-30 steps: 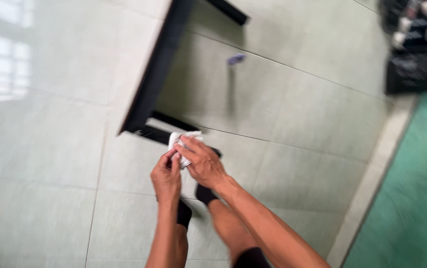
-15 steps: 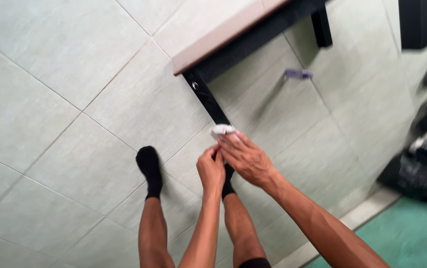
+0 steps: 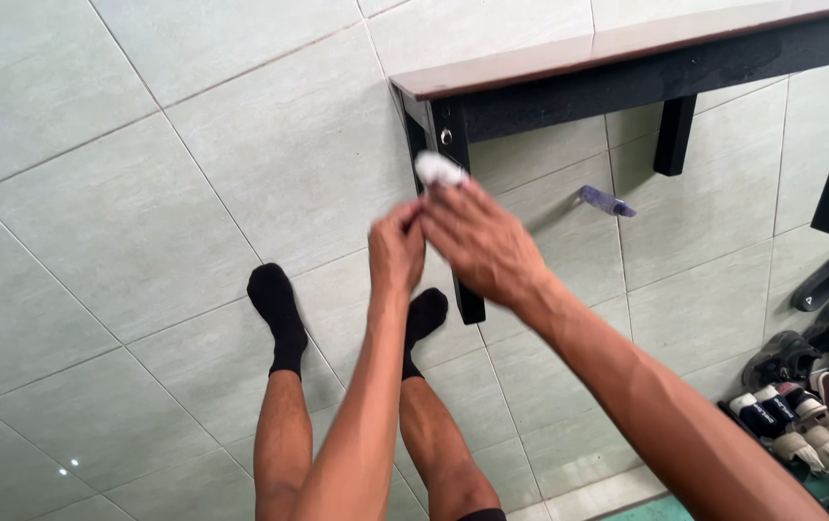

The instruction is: The person wipes a small wooden stool with a white cloth, cleaning the top surface and legs. They then pick up a spray bottle, apply liquid to the cloth, and continue wiping the stool thoroughly.

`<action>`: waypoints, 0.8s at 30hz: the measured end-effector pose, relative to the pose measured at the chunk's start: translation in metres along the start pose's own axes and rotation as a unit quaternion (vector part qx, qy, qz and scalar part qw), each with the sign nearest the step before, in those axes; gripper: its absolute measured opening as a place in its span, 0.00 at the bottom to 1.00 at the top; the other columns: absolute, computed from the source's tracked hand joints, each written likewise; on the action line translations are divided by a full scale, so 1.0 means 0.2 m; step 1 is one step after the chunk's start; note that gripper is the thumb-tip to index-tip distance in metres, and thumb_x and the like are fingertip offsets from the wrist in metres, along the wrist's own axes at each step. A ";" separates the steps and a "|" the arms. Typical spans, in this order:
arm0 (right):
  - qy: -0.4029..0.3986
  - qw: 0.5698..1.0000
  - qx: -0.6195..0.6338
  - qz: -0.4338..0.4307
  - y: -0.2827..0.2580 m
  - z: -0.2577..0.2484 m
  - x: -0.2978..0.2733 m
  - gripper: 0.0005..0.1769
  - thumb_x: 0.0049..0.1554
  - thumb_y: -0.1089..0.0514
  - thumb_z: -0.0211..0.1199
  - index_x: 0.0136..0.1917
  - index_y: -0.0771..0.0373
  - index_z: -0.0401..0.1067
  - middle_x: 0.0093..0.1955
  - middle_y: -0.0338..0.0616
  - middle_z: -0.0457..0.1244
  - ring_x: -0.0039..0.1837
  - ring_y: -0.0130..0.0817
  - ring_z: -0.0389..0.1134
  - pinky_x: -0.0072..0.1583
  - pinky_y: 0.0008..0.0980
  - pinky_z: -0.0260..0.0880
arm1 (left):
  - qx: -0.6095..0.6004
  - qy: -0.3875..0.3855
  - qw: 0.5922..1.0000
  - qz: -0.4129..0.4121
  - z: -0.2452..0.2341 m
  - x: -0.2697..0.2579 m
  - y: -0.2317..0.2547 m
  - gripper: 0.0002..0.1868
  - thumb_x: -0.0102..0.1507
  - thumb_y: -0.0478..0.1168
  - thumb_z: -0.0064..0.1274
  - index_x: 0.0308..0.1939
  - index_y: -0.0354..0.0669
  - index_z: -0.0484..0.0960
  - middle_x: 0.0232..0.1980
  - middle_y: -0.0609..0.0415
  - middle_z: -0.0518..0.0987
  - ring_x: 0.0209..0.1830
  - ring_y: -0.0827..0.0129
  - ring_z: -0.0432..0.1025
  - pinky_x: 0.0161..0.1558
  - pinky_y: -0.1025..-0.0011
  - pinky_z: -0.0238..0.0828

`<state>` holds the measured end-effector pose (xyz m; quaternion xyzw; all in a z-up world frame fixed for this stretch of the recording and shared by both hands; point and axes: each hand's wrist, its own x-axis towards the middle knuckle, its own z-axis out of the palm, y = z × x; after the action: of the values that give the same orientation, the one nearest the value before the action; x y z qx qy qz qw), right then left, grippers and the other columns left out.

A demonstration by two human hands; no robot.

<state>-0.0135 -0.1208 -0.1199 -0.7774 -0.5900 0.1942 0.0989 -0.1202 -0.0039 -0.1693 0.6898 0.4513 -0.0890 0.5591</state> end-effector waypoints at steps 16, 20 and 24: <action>-0.074 0.996 -0.026 -0.035 0.21 -0.18 0.29 0.18 0.64 0.63 0.59 0.67 0.63 0.67 0.74 0.52 0.60 0.79 0.46 0.57 0.81 0.47 0.46 | -0.010 0.035 0.996 0.078 -0.04 0.17 0.16 0.08 0.67 0.33 0.50 0.45 0.35 0.84 0.37 0.45 0.82 0.34 0.59 0.78 0.38 0.64 0.74; -0.091 0.993 -0.068 -0.022 0.16 -0.15 0.24 0.23 0.60 0.63 0.59 0.69 0.61 0.66 0.75 0.50 0.59 0.79 0.42 0.55 0.80 0.44 0.47 | 0.029 0.058 0.986 0.151 -0.02 0.12 0.13 0.08 0.65 0.31 0.52 0.45 0.33 0.84 0.39 0.43 0.81 0.38 0.54 0.78 0.41 0.61 0.75; -0.138 0.987 -0.058 -0.051 -0.05 -0.08 -0.06 0.27 0.53 0.63 0.57 0.68 0.58 0.68 0.75 0.44 0.57 0.79 0.39 0.53 0.79 0.42 0.46 | 0.041 0.023 0.991 0.124 0.02 -0.19 -0.05 0.06 0.64 0.30 0.53 0.44 0.33 0.83 0.41 0.43 0.81 0.40 0.53 0.79 0.42 0.62 0.76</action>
<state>-0.0189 -0.1286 -0.0995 -0.7161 -0.6475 0.2598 -0.0195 -0.1473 -0.0274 -0.1534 0.7648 0.3705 -0.0216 0.5267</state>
